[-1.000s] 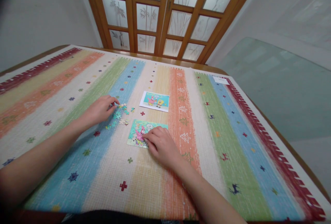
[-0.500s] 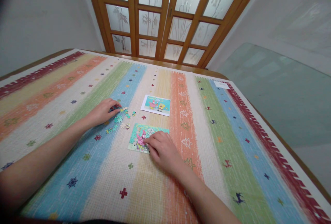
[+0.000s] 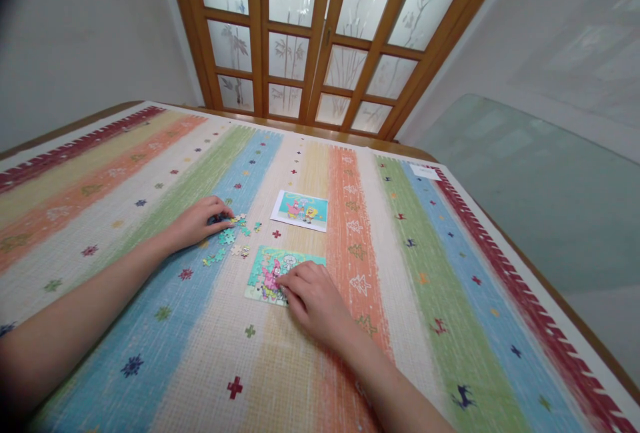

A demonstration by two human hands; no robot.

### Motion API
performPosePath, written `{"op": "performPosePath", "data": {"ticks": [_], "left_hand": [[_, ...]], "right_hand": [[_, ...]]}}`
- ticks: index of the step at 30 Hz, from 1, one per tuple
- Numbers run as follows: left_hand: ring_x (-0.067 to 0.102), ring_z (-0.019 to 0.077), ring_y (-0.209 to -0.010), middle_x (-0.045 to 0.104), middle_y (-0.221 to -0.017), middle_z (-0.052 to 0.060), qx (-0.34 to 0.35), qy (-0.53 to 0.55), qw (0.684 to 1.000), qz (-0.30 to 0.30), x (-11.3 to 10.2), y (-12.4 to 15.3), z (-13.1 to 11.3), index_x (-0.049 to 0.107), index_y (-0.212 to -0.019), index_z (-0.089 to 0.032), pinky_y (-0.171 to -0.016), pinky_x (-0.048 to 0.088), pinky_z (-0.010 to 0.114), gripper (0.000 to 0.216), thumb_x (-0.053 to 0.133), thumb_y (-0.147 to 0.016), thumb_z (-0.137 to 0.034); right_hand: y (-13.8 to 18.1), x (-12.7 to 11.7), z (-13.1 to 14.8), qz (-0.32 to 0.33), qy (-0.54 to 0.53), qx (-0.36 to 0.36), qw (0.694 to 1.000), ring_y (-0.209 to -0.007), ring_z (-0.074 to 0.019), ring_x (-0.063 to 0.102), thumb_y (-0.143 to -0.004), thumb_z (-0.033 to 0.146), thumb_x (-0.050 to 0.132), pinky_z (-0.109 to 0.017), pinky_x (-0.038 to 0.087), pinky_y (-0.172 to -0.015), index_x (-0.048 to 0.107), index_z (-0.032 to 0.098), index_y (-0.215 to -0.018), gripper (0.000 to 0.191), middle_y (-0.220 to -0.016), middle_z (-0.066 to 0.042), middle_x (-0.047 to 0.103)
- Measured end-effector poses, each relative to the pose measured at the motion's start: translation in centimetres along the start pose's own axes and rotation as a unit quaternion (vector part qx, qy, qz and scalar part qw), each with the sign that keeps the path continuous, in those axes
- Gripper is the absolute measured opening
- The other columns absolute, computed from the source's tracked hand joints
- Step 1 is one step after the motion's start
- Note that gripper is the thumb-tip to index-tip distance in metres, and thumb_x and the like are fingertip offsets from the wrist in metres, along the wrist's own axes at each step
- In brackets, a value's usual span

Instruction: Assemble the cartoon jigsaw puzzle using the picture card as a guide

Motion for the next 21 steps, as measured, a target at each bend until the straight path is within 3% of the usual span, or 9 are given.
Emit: {"op": "performPosePath", "data": {"ticks": [7, 13, 17, 19, 21], "left_hand": [[0.062, 0.0212, -0.091, 0.066, -0.092, 0.006, 0.042, 0.013, 0.999, -0.009, -0.5, 0.0, 0.1, 0.076, -0.099, -0.024, -0.086, 0.047, 0.033, 0.041, 0.05, -0.099, -0.055], [0.064, 0.0235, -0.088, 0.07, -0.089, 0.008, -0.015, 0.02, 0.998, -0.064, -1.5, -0.2, 0.1, 0.074, -0.089, -0.02, -0.085, 0.048, 0.035, 0.039, 0.051, -0.097, -0.05], [0.066, 0.0187, -0.072, 0.072, -0.081, 0.005, -0.072, 0.078, 0.991, -0.079, -1.8, 0.2, -1.3, 0.072, -0.098, -0.019, -0.078, 0.051, 0.032, 0.035, 0.05, -0.098, -0.047], [0.067, 0.0156, -0.064, 0.074, -0.08, 0.004, -0.09, 0.134, 0.985, -0.058, -1.1, 0.4, -2.7, 0.071, -0.099, -0.018, -0.069, 0.052, 0.029, 0.037, 0.048, -0.1, -0.046], [0.071, 0.0167, -0.071, 0.076, -0.083, 0.005, -0.094, 0.191, 0.977, -0.02, 0.1, 0.4, -4.4, 0.072, -0.097, -0.017, -0.068, 0.054, 0.027, 0.034, 0.053, -0.097, -0.046]], "right_hand": [[0.0, 0.0, -0.1, -0.002, -0.004, 0.001, 1.0, -0.094, -0.0234, 0.061, -0.098, 0.017, 0.053, -0.041, 0.048, -0.082, 0.07, 0.021, -0.112, 0.022, -0.098, -0.009, 0.071], [0.0, -0.5, -0.2, -0.008, -0.006, 0.007, 1.0, -0.094, -0.0234, 0.062, -0.099, 0.018, 0.052, -0.041, 0.049, -0.082, 0.07, 0.021, -0.112, 0.022, -0.099, -0.009, 0.071], [0.2, -2.1, -1.2, -0.066, -0.015, 0.035, 0.997, -0.092, -0.0225, 0.064, -0.1, 0.02, 0.051, -0.04, 0.051, -0.081, 0.068, 0.021, -0.111, 0.02, -0.097, -0.009, 0.071], [0.3, -2.7, -1.7, -0.086, -0.023, 0.057, 0.994, -0.091, -0.0221, 0.065, -0.1, 0.021, 0.051, -0.039, 0.052, -0.08, 0.067, 0.021, -0.111, 0.019, -0.095, -0.009, 0.072], [0.3, -2.9, -1.9, -0.087, -0.029, 0.071, 0.993, -0.09, -0.0223, 0.065, -0.1, 0.022, 0.051, -0.039, 0.052, -0.08, 0.067, 0.021, -0.109, 0.019, -0.095, -0.008, 0.072]]}}
Point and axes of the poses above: each hand's wrist, its own y-axis away from the middle knuckle, its own x-axis out of the palm, z = x × y, the point moved 10 cm from there along -y, towards the middle knuckle
